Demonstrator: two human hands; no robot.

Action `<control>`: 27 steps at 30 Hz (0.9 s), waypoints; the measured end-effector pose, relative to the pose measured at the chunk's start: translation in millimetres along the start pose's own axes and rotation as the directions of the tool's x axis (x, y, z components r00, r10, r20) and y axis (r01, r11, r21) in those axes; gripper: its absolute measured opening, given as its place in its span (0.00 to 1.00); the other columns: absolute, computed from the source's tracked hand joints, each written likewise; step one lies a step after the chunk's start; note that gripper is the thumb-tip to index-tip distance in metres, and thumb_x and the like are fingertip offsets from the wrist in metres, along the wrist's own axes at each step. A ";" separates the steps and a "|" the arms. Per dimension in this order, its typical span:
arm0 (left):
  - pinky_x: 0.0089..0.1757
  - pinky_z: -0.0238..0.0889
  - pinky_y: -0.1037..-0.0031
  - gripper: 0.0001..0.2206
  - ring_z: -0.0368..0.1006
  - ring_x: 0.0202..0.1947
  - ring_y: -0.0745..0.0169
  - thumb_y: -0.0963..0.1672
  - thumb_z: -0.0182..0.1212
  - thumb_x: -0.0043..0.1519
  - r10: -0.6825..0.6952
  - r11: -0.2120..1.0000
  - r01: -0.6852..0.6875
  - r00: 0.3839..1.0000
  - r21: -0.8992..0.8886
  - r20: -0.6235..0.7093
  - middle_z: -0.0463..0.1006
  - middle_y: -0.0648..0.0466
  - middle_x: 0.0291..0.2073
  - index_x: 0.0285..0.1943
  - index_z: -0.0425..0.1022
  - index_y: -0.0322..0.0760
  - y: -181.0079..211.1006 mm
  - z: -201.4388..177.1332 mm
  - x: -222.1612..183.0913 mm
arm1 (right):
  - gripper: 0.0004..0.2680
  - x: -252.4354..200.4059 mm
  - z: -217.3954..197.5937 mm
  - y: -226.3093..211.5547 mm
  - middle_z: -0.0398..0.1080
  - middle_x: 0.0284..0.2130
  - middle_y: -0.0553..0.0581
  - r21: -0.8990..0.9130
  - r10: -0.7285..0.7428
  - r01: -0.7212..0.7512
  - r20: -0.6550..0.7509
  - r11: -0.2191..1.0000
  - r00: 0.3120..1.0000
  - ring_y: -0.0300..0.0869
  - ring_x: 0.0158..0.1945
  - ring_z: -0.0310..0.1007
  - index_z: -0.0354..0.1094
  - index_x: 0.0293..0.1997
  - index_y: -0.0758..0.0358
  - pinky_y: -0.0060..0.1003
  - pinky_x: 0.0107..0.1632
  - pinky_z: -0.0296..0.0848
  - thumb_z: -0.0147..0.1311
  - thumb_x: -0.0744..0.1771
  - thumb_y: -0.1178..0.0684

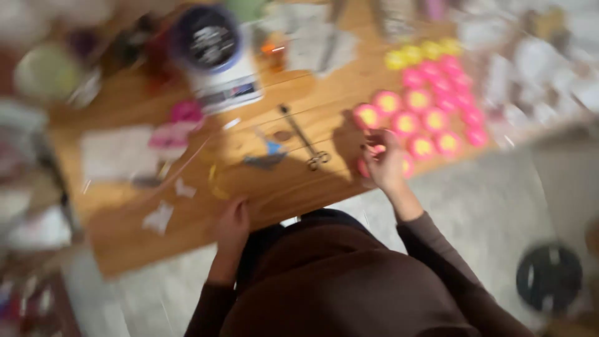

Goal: Measuring ribbon, cutting it, and packaging small yellow decorative items into bags.

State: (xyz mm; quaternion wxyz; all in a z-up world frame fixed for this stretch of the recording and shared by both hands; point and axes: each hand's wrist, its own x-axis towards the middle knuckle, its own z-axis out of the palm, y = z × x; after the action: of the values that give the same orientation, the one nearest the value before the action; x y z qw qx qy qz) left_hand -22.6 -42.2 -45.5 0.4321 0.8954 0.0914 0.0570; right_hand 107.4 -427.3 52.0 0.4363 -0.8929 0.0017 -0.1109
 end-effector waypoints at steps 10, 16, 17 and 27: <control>0.37 0.72 0.61 0.06 0.79 0.34 0.44 0.42 0.59 0.66 -0.032 0.992 0.092 0.836 0.083 -0.549 0.82 0.43 0.36 0.46 0.79 0.34 23.3 -60.8 -9.1 | 0.12 44.6 42.5 -10.4 0.77 0.42 0.57 0.062 -0.110 0.092 0.427 0.994 0.898 0.39 0.41 0.79 0.70 0.54 0.68 0.32 0.41 0.78 0.57 0.65 0.63; 0.47 0.71 0.58 0.09 0.77 0.45 0.38 0.41 0.54 0.69 -0.058 0.990 0.124 0.809 0.073 -0.585 0.80 0.39 0.44 0.54 0.77 0.33 -9.7 -120.4 37.6 | 0.12 40.8 72.3 -48.6 0.77 0.43 0.56 0.135 -0.244 0.204 0.518 0.970 0.820 0.37 0.38 0.78 0.70 0.54 0.68 0.30 0.38 0.76 0.57 0.65 0.62; 0.48 0.68 0.55 0.11 0.74 0.48 0.34 0.42 0.58 0.68 -0.067 0.979 0.163 0.825 0.123 -0.561 0.78 0.35 0.47 0.57 0.75 0.31 -19.0 -128.7 52.4 | 0.11 33.3 78.6 -54.3 0.77 0.41 0.56 0.154 -0.225 0.168 0.520 0.974 0.824 0.37 0.36 0.77 0.71 0.54 0.67 0.30 0.37 0.76 0.57 0.65 0.62; 0.37 0.71 0.64 0.13 0.76 0.38 0.49 0.44 0.54 0.68 -0.367 0.681 0.260 0.930 -0.685 -0.012 0.79 0.38 0.41 0.56 0.69 0.29 -254.8 -120.0 219.9 | 0.11 -60.2 154.6 -71.8 0.77 0.40 0.55 0.147 -0.057 -0.009 0.438 0.989 0.897 0.40 0.38 0.77 0.71 0.50 0.64 0.32 0.35 0.74 0.59 0.63 0.64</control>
State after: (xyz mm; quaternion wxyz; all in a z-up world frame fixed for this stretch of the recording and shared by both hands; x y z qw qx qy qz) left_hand 141.4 251.6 -165.9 0.7210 0.6422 0.2485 0.0774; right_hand 72.7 -256.4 4.2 0.4878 -0.8606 -0.1163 0.0889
